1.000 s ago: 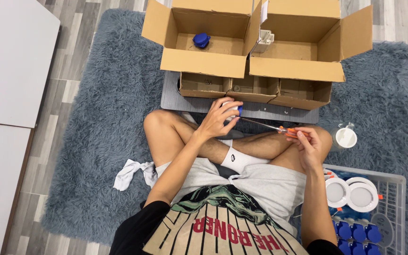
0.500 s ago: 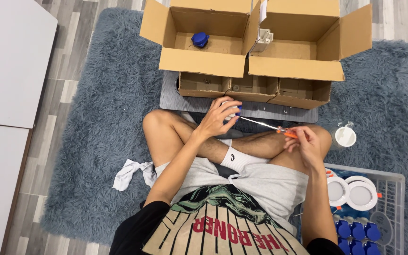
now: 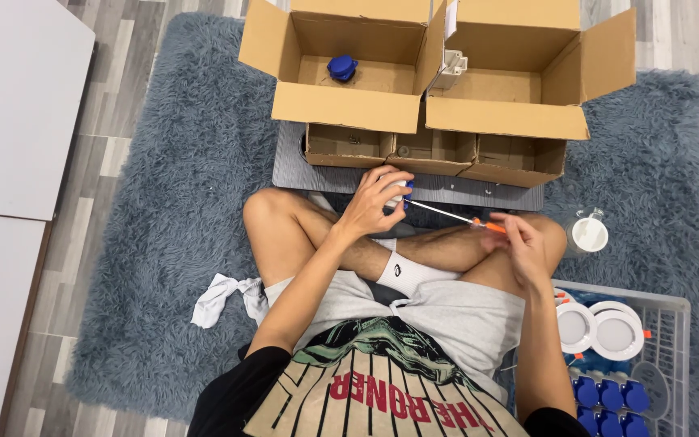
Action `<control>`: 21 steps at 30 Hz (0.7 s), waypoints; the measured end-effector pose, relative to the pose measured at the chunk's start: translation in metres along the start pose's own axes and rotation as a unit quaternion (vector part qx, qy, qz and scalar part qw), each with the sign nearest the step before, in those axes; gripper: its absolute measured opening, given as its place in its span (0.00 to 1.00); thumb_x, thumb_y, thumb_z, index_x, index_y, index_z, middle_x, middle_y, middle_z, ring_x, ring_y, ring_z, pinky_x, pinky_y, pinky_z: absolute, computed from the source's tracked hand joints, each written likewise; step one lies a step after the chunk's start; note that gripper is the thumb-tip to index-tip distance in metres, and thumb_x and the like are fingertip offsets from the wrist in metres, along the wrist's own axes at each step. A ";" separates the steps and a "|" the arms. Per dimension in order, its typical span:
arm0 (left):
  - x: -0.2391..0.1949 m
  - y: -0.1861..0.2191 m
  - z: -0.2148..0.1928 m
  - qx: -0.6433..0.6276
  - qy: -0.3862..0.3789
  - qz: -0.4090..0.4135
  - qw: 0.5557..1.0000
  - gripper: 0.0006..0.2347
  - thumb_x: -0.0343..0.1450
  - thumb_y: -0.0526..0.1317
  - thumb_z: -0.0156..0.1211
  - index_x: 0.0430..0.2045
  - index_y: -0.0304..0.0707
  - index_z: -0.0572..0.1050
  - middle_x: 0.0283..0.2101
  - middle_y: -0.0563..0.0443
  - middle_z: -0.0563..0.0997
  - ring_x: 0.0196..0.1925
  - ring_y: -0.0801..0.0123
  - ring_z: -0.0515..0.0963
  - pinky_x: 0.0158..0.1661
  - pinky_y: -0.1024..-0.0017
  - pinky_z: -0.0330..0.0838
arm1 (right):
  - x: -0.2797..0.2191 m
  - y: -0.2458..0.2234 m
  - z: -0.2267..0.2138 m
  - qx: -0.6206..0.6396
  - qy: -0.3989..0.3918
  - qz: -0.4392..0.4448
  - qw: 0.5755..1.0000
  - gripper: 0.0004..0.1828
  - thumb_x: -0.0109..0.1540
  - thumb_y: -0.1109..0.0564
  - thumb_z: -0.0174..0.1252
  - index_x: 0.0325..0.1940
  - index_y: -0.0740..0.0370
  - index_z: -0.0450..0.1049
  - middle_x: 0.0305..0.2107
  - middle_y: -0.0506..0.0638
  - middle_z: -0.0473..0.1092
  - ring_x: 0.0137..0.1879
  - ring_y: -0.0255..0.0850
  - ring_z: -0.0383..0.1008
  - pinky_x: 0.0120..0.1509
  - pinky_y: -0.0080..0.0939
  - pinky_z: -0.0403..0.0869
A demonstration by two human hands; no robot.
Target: Assembling and inspecting small electrical components using a screwdriver while sitting on the floor
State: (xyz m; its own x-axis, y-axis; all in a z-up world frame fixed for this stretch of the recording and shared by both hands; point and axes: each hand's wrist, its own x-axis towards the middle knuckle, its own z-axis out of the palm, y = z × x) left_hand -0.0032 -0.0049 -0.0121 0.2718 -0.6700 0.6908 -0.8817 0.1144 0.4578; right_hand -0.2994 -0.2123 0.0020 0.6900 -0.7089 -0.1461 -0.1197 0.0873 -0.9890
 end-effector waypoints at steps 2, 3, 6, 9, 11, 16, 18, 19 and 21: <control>0.000 -0.001 0.001 0.003 0.003 -0.001 1.000 0.10 0.69 0.42 0.65 0.44 0.53 0.82 0.59 0.56 0.83 0.63 0.53 0.79 0.61 0.56 0.70 | 0.007 0.011 -0.004 -0.007 0.006 -0.008 1.000 0.16 0.80 0.54 0.52 0.62 0.66 0.79 0.40 0.58 0.77 0.30 0.40 0.79 0.30 0.34 0.79; -0.001 -0.001 0.002 0.005 0.004 -0.003 1.000 0.11 0.68 0.41 0.65 0.44 0.53 0.82 0.59 0.57 0.83 0.63 0.54 0.79 0.61 0.56 0.71 | 0.009 0.016 -0.006 -0.013 0.013 -0.015 1.000 0.13 0.79 0.56 0.54 0.59 0.68 0.79 0.33 0.58 0.75 0.20 0.42 0.76 0.18 0.33 0.75; -0.002 -0.001 0.007 0.003 0.015 -0.005 1.000 0.13 0.65 0.41 0.65 0.43 0.53 0.83 0.58 0.57 0.83 0.62 0.53 0.79 0.61 0.56 0.71 | 0.012 0.017 -0.009 0.013 0.006 -0.054 0.998 0.11 0.74 0.63 0.60 0.60 0.69 0.78 0.41 0.62 0.79 0.28 0.40 0.80 0.25 0.33 0.78; 0.001 0.002 0.005 0.001 0.019 -0.012 1.000 0.13 0.63 0.41 0.65 0.41 0.54 0.82 0.57 0.59 0.83 0.61 0.54 0.80 0.60 0.56 0.71 | 0.013 0.021 -0.012 0.020 0.009 -0.060 0.998 0.12 0.71 0.65 0.64 0.60 0.69 0.78 0.46 0.59 0.80 0.35 0.38 0.81 0.29 0.31 0.79; 0.003 0.002 0.006 -0.001 0.021 -0.015 1.000 0.13 0.63 0.40 0.65 0.41 0.53 0.83 0.56 0.59 0.83 0.61 0.54 0.80 0.60 0.56 0.71 | 0.012 0.023 -0.014 0.033 0.010 -0.058 0.998 0.14 0.70 0.65 0.65 0.60 0.68 0.78 0.48 0.59 0.80 0.39 0.38 0.82 0.35 0.32 0.80; 0.005 0.005 0.006 -0.012 0.021 -0.028 0.999 0.13 0.61 0.40 0.65 0.39 0.53 0.82 0.55 0.59 0.83 0.60 0.54 0.79 0.59 0.56 0.71 | 0.012 0.018 -0.006 0.041 0.016 -0.052 0.998 0.15 0.68 0.63 0.67 0.59 0.66 0.80 0.51 0.55 0.80 0.47 0.34 0.82 0.48 0.32 0.82; 0.007 0.009 0.003 -0.023 0.018 -0.047 0.998 0.13 0.60 0.39 0.65 0.37 0.51 0.82 0.54 0.59 0.84 0.60 0.53 0.79 0.59 0.54 0.71 | 0.013 0.013 -0.001 0.028 0.019 -0.002 0.999 0.20 0.82 0.51 0.51 0.55 0.72 0.80 0.40 0.64 0.79 0.31 0.44 0.82 0.31 0.38 0.82; 0.007 0.010 0.003 -0.023 0.018 -0.048 0.998 0.13 0.60 0.39 0.65 0.37 0.51 0.82 0.54 0.59 0.84 0.60 0.53 0.79 0.59 0.54 0.71 | 0.016 0.020 -0.006 0.028 0.018 -0.001 0.999 0.20 0.82 0.51 0.51 0.55 0.72 0.80 0.40 0.64 0.79 0.31 0.44 0.82 0.31 0.38 0.82; 0.007 0.010 0.003 -0.031 0.014 -0.059 0.998 0.12 0.60 0.39 0.66 0.36 0.51 0.82 0.54 0.60 0.84 0.60 0.54 0.79 0.59 0.54 0.71 | 0.024 0.033 -0.015 0.043 0.013 -0.020 0.999 0.11 0.77 0.59 0.57 0.59 0.71 0.78 0.39 0.64 0.78 0.24 0.42 0.78 0.21 0.35 0.77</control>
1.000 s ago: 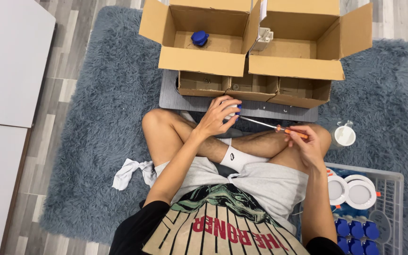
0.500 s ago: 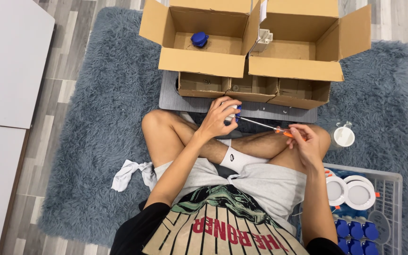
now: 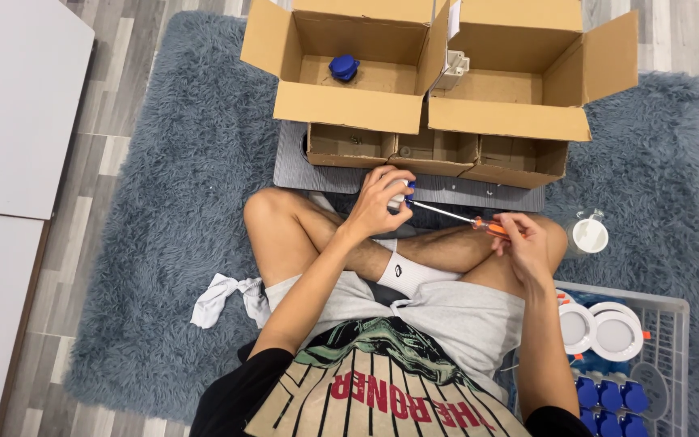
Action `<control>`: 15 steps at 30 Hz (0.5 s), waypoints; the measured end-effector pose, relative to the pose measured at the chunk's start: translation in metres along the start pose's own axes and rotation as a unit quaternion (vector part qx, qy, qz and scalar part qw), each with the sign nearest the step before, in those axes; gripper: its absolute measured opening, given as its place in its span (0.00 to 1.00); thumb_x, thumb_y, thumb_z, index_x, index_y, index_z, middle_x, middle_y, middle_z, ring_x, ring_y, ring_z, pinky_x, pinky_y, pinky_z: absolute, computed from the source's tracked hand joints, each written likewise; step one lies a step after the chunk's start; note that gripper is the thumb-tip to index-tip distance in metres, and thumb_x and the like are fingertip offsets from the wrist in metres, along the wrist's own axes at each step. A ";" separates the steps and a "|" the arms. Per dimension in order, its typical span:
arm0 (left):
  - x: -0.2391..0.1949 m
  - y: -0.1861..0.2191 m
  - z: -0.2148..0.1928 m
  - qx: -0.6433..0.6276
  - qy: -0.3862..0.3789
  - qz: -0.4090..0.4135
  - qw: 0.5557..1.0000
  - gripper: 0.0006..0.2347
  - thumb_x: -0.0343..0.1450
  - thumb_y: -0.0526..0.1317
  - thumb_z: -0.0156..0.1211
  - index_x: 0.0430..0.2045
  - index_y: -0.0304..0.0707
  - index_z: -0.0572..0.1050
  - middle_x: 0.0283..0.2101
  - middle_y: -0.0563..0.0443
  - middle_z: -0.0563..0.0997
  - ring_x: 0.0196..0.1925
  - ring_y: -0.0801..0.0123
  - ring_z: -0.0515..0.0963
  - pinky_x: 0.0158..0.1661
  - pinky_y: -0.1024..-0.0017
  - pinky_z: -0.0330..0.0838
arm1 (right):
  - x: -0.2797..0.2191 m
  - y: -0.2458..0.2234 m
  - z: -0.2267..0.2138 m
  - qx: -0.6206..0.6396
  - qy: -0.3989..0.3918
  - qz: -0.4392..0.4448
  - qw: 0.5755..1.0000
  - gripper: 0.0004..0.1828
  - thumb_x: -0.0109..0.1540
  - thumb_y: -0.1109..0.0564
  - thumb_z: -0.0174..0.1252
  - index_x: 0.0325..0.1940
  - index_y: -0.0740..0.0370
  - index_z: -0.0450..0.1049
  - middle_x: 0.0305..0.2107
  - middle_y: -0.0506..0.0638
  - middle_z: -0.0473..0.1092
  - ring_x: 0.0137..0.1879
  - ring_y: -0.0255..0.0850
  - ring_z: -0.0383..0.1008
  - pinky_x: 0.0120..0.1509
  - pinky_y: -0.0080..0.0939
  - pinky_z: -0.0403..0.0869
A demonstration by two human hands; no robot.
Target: Assembling and inspecting small electrical components using a screwdriver while sitting on the floor
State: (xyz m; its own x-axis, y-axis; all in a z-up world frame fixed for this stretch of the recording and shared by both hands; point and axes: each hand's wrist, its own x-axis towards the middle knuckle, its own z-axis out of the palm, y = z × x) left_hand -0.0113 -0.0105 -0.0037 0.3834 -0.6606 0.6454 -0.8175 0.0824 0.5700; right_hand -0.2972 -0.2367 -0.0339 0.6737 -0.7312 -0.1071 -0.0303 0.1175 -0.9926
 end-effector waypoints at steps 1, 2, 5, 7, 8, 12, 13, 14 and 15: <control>0.001 0.000 0.000 0.001 0.001 0.000 1.000 0.12 0.60 0.39 0.66 0.36 0.51 0.82 0.54 0.60 0.84 0.60 0.54 0.79 0.59 0.54 0.71 | 0.001 -0.001 0.001 0.000 -0.001 -0.001 1.000 0.11 0.77 0.59 0.57 0.59 0.71 0.78 0.39 0.64 0.78 0.24 0.42 0.78 0.21 0.35 0.77; 0.000 0.001 0.000 -0.003 -0.003 -0.007 1.000 0.12 0.60 0.39 0.66 0.36 0.51 0.82 0.54 0.60 0.84 0.60 0.54 0.79 0.60 0.54 0.71 | 0.001 -0.001 0.001 -0.003 0.001 -0.010 1.000 0.10 0.76 0.61 0.59 0.59 0.71 0.78 0.39 0.64 0.79 0.26 0.41 0.79 0.23 0.34 0.77; 0.000 0.000 -0.002 -0.006 -0.010 -0.018 1.000 0.13 0.60 0.40 0.66 0.37 0.51 0.82 0.54 0.60 0.83 0.60 0.55 0.79 0.60 0.54 0.71 | -0.001 -0.003 0.001 0.002 0.000 -0.021 1.000 0.11 0.72 0.64 0.63 0.59 0.70 0.78 0.41 0.62 0.80 0.32 0.39 0.81 0.30 0.33 0.80; 0.000 -0.001 -0.001 -0.007 -0.015 -0.021 1.000 0.13 0.60 0.40 0.66 0.37 0.52 0.82 0.55 0.61 0.83 0.61 0.55 0.79 0.60 0.54 0.71 | -0.004 -0.007 0.001 0.009 0.000 -0.022 1.000 0.12 0.70 0.65 0.65 0.59 0.68 0.78 0.43 0.61 0.80 0.35 0.38 0.82 0.35 0.32 0.81; -0.001 -0.002 -0.002 -0.008 -0.021 -0.022 0.999 0.13 0.60 0.41 0.67 0.38 0.51 0.82 0.55 0.60 0.83 0.61 0.55 0.78 0.60 0.53 0.71 | -0.005 -0.010 0.001 0.011 0.001 -0.011 1.000 0.14 0.69 0.65 0.66 0.59 0.67 0.79 0.45 0.60 0.81 0.38 0.38 0.83 0.40 0.33 0.82; 0.002 -0.001 -0.007 -0.013 -0.035 -0.025 0.999 0.12 0.62 0.41 0.67 0.38 0.51 0.81 0.56 0.60 0.83 0.61 0.54 0.78 0.60 0.52 0.71 | -0.005 -0.014 0.013 0.017 0.007 0.033 0.999 0.13 0.78 0.55 0.58 0.55 0.69 0.81 0.44 0.61 0.81 0.42 0.44 0.85 0.47 0.41 0.86; 0.002 0.000 -0.008 -0.013 -0.035 -0.025 0.999 0.12 0.62 0.41 0.67 0.38 0.51 0.81 0.56 0.60 0.83 0.61 0.54 0.78 0.60 0.52 0.71 | -0.002 -0.010 0.009 0.017 0.007 0.033 0.999 0.13 0.78 0.55 0.58 0.55 0.69 0.81 0.44 0.61 0.81 0.42 0.44 0.85 0.47 0.41 0.86; 0.003 0.001 -0.008 -0.020 -0.039 -0.029 0.999 0.12 0.62 0.41 0.67 0.38 0.50 0.81 0.56 0.59 0.83 0.61 0.53 0.78 0.59 0.51 0.72 | 0.000 -0.007 0.005 0.009 0.001 0.025 1.000 0.12 0.78 0.56 0.58 0.55 0.70 0.80 0.40 0.62 0.80 0.35 0.42 0.82 0.37 0.38 0.84; 0.003 0.001 -0.009 -0.026 -0.042 -0.034 0.998 0.11 0.62 0.41 0.67 0.38 0.49 0.81 0.56 0.58 0.83 0.61 0.52 0.78 0.59 0.50 0.72 | 0.003 -0.003 0.001 0.000 -0.005 0.018 1.000 0.11 0.78 0.58 0.59 0.56 0.70 0.80 0.37 0.62 0.79 0.28 0.41 0.80 0.27 0.34 0.81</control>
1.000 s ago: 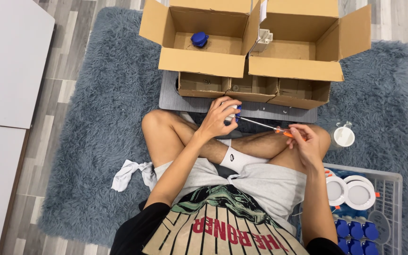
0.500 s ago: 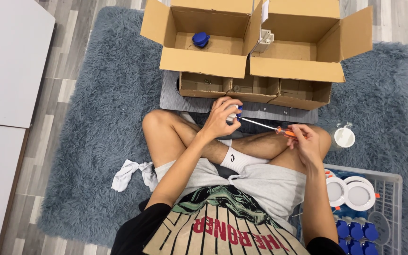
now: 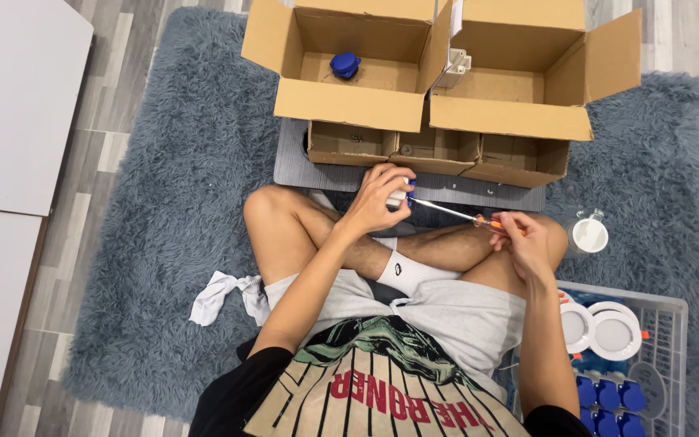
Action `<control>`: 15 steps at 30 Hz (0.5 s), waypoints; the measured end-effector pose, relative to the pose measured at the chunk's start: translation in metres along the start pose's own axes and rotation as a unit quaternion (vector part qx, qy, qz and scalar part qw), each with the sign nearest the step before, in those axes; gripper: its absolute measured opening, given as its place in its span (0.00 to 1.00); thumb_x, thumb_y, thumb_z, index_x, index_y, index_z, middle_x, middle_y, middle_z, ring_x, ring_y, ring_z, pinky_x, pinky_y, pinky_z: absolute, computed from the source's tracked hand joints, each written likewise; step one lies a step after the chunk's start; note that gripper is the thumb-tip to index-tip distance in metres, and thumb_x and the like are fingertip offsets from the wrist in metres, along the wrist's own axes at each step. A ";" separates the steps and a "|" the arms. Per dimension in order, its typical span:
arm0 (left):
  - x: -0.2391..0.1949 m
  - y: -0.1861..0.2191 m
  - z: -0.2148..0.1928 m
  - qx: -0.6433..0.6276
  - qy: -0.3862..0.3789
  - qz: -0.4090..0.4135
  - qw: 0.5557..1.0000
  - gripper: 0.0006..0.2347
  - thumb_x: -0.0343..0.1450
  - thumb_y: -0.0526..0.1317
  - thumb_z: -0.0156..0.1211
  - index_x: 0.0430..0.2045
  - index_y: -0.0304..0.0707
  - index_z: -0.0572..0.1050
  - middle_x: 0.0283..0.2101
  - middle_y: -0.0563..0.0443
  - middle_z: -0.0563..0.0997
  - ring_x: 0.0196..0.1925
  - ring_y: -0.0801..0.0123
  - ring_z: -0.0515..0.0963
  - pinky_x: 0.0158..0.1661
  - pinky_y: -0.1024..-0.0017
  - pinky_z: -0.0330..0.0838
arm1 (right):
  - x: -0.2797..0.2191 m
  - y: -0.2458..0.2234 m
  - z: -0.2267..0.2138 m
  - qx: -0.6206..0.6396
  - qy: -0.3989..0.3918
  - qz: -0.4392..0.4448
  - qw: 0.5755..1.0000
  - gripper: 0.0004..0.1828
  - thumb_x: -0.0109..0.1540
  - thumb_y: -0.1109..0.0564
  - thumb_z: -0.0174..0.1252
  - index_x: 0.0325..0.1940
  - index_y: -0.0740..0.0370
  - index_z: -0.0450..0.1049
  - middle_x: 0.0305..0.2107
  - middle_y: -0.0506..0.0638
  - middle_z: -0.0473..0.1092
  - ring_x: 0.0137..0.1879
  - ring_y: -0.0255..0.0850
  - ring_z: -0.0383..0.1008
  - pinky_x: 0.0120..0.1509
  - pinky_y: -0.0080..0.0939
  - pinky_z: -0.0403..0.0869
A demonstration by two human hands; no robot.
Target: Assembling and inspecting small electrical components using a screwdriver while sitting on the floor
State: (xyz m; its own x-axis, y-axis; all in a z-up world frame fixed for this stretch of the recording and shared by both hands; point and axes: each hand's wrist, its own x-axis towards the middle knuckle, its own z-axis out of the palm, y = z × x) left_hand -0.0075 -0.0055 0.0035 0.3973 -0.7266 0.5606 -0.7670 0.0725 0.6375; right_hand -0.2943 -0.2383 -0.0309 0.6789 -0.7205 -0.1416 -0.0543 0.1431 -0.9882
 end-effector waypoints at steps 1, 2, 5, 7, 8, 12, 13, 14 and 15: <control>-0.001 -0.001 0.001 0.000 0.000 0.000 1.000 0.11 0.62 0.41 0.67 0.38 0.49 0.81 0.56 0.58 0.83 0.61 0.52 0.78 0.59 0.50 0.72 | -0.001 -0.002 0.001 0.000 0.000 0.000 1.000 0.11 0.78 0.58 0.59 0.56 0.70 0.80 0.37 0.62 0.79 0.28 0.41 0.80 0.27 0.34 0.81; -0.001 -0.003 0.002 0.000 -0.001 0.000 1.000 0.11 0.63 0.42 0.68 0.38 0.49 0.80 0.57 0.59 0.83 0.61 0.53 0.78 0.59 0.51 0.72 | -0.002 -0.004 0.003 0.004 0.001 -0.013 1.000 0.10 0.75 0.61 0.61 0.57 0.71 0.79 0.38 0.62 0.79 0.29 0.40 0.80 0.29 0.33 0.81; -0.001 -0.006 0.003 0.000 -0.003 0.001 1.000 0.11 0.63 0.43 0.68 0.39 0.51 0.80 0.57 0.60 0.83 0.62 0.54 0.78 0.59 0.52 0.71 | -0.003 -0.004 0.001 0.011 0.001 -0.032 0.999 0.12 0.71 0.65 0.65 0.58 0.71 0.79 0.41 0.60 0.80 0.34 0.38 0.82 0.36 0.33 0.83; -0.001 -0.007 0.003 0.001 -0.003 0.001 1.000 0.11 0.63 0.43 0.68 0.39 0.52 0.80 0.58 0.61 0.82 0.62 0.54 0.78 0.58 0.53 0.71 | -0.003 -0.008 0.000 0.013 0.001 -0.037 0.999 0.13 0.69 0.66 0.66 0.58 0.70 0.79 0.43 0.59 0.81 0.38 0.37 0.83 0.40 0.35 0.84; -0.001 -0.007 0.003 -0.002 -0.003 0.001 1.000 0.11 0.63 0.44 0.68 0.39 0.52 0.80 0.58 0.61 0.83 0.61 0.54 0.78 0.58 0.53 0.71 | -0.004 -0.011 0.000 0.017 0.001 -0.033 0.999 0.15 0.67 0.67 0.68 0.59 0.69 0.79 0.44 0.59 0.81 0.39 0.36 0.83 0.42 0.35 0.84; -0.002 -0.009 0.005 -0.007 -0.004 0.001 1.000 0.11 0.63 0.44 0.69 0.38 0.53 0.81 0.58 0.62 0.83 0.61 0.55 0.78 0.57 0.54 0.71 | -0.009 -0.036 0.020 -0.017 0.009 -0.027 0.999 0.09 0.75 0.59 0.62 0.56 0.67 0.80 0.43 0.55 0.79 0.35 0.27 0.75 0.53 0.38 0.86; -0.003 -0.009 0.006 -0.007 -0.004 0.001 1.000 0.11 0.63 0.44 0.69 0.38 0.53 0.81 0.58 0.62 0.83 0.61 0.55 0.78 0.57 0.54 0.71 | -0.006 -0.032 0.017 -0.017 0.010 -0.026 0.999 0.09 0.75 0.59 0.62 0.56 0.67 0.80 0.43 0.55 0.79 0.35 0.27 0.75 0.53 0.38 0.86; -0.003 -0.008 0.006 -0.011 -0.006 -0.002 1.000 0.11 0.64 0.44 0.69 0.38 0.53 0.81 0.58 0.62 0.83 0.61 0.54 0.78 0.57 0.54 0.71 | -0.003 -0.029 0.013 -0.040 0.014 -0.019 0.999 0.10 0.78 0.58 0.60 0.53 0.69 0.81 0.37 0.59 0.78 0.30 0.35 0.76 0.41 0.39 0.84; -0.002 -0.009 0.005 -0.014 -0.008 -0.004 1.000 0.11 0.64 0.44 0.69 0.38 0.52 0.81 0.58 0.61 0.83 0.61 0.54 0.78 0.58 0.54 0.71 | 0.001 -0.025 0.010 -0.062 0.017 -0.013 0.998 0.14 0.80 0.57 0.58 0.50 0.72 0.82 0.31 0.62 0.77 0.25 0.42 0.78 0.28 0.40 0.82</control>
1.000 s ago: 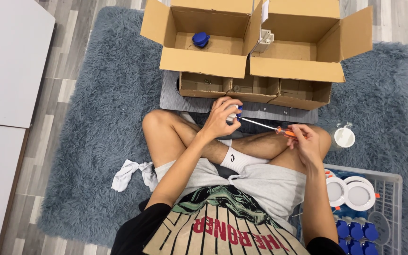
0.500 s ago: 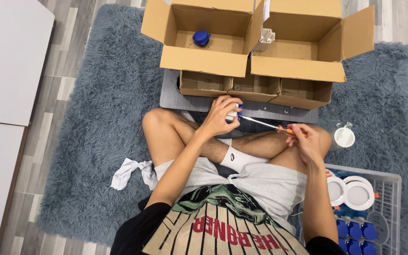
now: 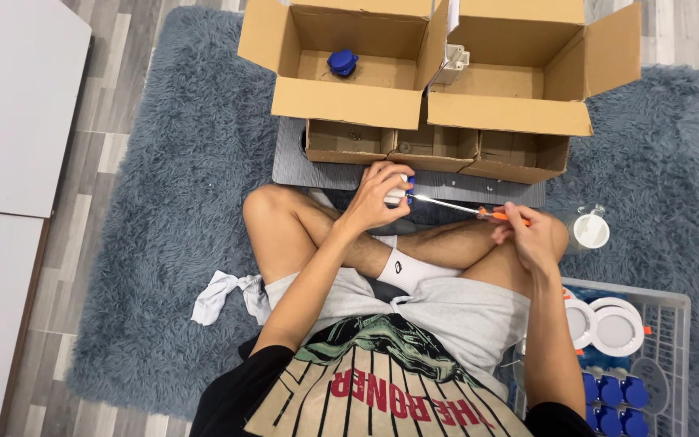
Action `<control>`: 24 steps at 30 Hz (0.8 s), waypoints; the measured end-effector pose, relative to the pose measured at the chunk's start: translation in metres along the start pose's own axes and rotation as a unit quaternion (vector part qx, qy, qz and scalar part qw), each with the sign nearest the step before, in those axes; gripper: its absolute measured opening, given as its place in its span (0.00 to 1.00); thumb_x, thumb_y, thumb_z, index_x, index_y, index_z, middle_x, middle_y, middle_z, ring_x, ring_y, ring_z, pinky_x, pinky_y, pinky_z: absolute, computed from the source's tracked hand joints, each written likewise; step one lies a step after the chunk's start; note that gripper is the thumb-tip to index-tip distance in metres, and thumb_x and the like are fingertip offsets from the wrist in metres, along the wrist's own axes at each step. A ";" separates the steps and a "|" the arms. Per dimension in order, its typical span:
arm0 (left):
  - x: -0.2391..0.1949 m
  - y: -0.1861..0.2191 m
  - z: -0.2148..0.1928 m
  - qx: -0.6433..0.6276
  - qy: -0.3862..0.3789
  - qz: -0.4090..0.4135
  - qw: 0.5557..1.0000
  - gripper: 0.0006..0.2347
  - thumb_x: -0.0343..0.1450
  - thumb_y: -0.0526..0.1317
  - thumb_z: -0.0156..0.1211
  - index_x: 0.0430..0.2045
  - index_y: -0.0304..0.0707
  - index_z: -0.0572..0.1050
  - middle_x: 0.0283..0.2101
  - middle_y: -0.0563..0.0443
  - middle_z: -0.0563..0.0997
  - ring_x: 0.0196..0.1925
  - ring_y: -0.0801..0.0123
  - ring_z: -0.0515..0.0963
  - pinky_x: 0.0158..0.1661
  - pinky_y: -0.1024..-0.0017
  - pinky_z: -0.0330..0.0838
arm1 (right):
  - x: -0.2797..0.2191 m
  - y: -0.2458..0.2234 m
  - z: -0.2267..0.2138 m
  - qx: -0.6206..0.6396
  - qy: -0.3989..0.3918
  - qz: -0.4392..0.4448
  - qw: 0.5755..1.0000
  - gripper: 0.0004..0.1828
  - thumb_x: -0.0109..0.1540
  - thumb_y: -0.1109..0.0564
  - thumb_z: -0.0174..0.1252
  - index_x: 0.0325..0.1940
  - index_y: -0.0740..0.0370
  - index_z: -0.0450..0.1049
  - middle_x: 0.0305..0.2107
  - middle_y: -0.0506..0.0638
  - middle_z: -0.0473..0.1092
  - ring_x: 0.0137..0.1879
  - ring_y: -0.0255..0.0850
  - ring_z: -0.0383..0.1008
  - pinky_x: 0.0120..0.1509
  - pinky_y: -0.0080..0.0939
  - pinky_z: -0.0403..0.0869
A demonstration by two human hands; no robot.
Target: Assembling and inspecting small electrical components using a screwdriver while sitting on the floor
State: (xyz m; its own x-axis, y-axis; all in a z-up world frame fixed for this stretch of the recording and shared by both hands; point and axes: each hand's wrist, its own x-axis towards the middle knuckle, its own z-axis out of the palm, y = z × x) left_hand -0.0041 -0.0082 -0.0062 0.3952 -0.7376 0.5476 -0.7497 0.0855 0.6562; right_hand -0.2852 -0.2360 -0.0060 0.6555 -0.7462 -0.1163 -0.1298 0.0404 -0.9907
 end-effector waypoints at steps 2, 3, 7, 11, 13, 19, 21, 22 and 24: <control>0.000 0.000 0.000 -0.003 0.000 -0.001 1.000 0.11 0.64 0.44 0.69 0.38 0.53 0.81 0.58 0.61 0.83 0.61 0.53 0.78 0.57 0.54 0.72 | 0.007 0.007 -0.009 0.009 -0.017 -0.023 1.000 0.10 0.78 0.61 0.60 0.51 0.72 0.82 0.33 0.64 0.77 0.27 0.42 0.78 0.28 0.40 0.81; 0.000 0.000 0.000 -0.005 0.000 -0.001 1.000 0.11 0.64 0.44 0.69 0.39 0.53 0.80 0.58 0.61 0.82 0.61 0.53 0.78 0.57 0.53 0.72 | 0.011 0.011 -0.013 0.016 -0.034 -0.046 0.998 0.07 0.75 0.64 0.61 0.52 0.73 0.82 0.36 0.66 0.78 0.28 0.42 0.78 0.28 0.39 0.80; -0.002 -0.005 0.005 -0.008 0.000 -0.007 1.000 0.11 0.64 0.44 0.70 0.39 0.53 0.81 0.58 0.61 0.82 0.61 0.53 0.78 0.57 0.54 0.72 | 0.014 0.021 -0.023 0.002 -0.064 -0.080 0.995 0.08 0.73 0.66 0.62 0.54 0.74 0.82 0.39 0.67 0.79 0.30 0.42 0.78 0.29 0.39 0.79; -0.002 -0.007 0.004 -0.006 -0.003 -0.006 1.000 0.11 0.64 0.45 0.69 0.39 0.53 0.81 0.58 0.61 0.82 0.61 0.52 0.78 0.56 0.54 0.72 | 0.011 0.017 -0.023 0.002 -0.086 -0.119 0.989 0.08 0.71 0.68 0.62 0.53 0.74 0.82 0.41 0.66 0.79 0.30 0.44 0.79 0.30 0.40 0.78; -0.001 -0.005 0.003 -0.007 -0.005 -0.007 1.000 0.11 0.64 0.45 0.69 0.39 0.53 0.81 0.58 0.61 0.82 0.61 0.52 0.78 0.56 0.54 0.72 | 0.011 0.015 -0.025 -0.003 -0.090 -0.128 0.988 0.08 0.71 0.68 0.62 0.53 0.74 0.82 0.42 0.66 0.79 0.30 0.44 0.78 0.30 0.41 0.78; 0.000 -0.002 0.001 -0.024 -0.004 -0.009 1.000 0.11 0.64 0.43 0.70 0.39 0.51 0.82 0.58 0.58 0.82 0.60 0.50 0.79 0.55 0.52 0.73 | 0.007 0.009 -0.026 -0.012 -0.100 -0.146 0.984 0.08 0.71 0.70 0.62 0.53 0.74 0.82 0.47 0.67 0.79 0.35 0.46 0.81 0.38 0.46 0.81; 0.000 -0.003 0.002 -0.024 -0.003 -0.007 1.000 0.11 0.64 0.43 0.70 0.38 0.50 0.81 0.58 0.57 0.82 0.60 0.49 0.79 0.55 0.52 0.73 | 0.003 0.002 -0.025 -0.025 -0.093 -0.154 0.983 0.08 0.70 0.70 0.63 0.54 0.73 0.82 0.46 0.66 0.79 0.36 0.46 0.82 0.40 0.46 0.81; 0.000 -0.004 0.002 -0.024 -0.003 -0.008 1.000 0.11 0.64 0.43 0.70 0.38 0.50 0.81 0.58 0.57 0.82 0.60 0.49 0.79 0.55 0.52 0.73 | 0.002 -0.001 -0.026 -0.026 -0.094 -0.154 0.983 0.08 0.70 0.70 0.63 0.54 0.73 0.82 0.46 0.66 0.79 0.36 0.46 0.82 0.40 0.46 0.81; -0.001 -0.005 0.004 -0.027 0.004 -0.004 1.000 0.11 0.64 0.43 0.71 0.39 0.50 0.82 0.58 0.57 0.82 0.59 0.49 0.79 0.54 0.53 0.74 | -0.001 -0.005 -0.027 -0.090 -0.077 -0.176 0.977 0.10 0.64 0.65 0.73 0.50 0.67 0.85 0.48 0.63 0.81 0.48 0.48 0.83 0.51 0.45 0.79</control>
State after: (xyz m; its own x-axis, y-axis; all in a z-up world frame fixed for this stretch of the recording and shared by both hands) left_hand -0.0027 -0.0107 -0.0120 0.4057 -0.7328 0.5463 -0.7170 0.1156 0.6874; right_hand -0.3053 -0.2540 0.0012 0.7854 -0.5838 0.2058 0.0031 -0.3287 -0.9444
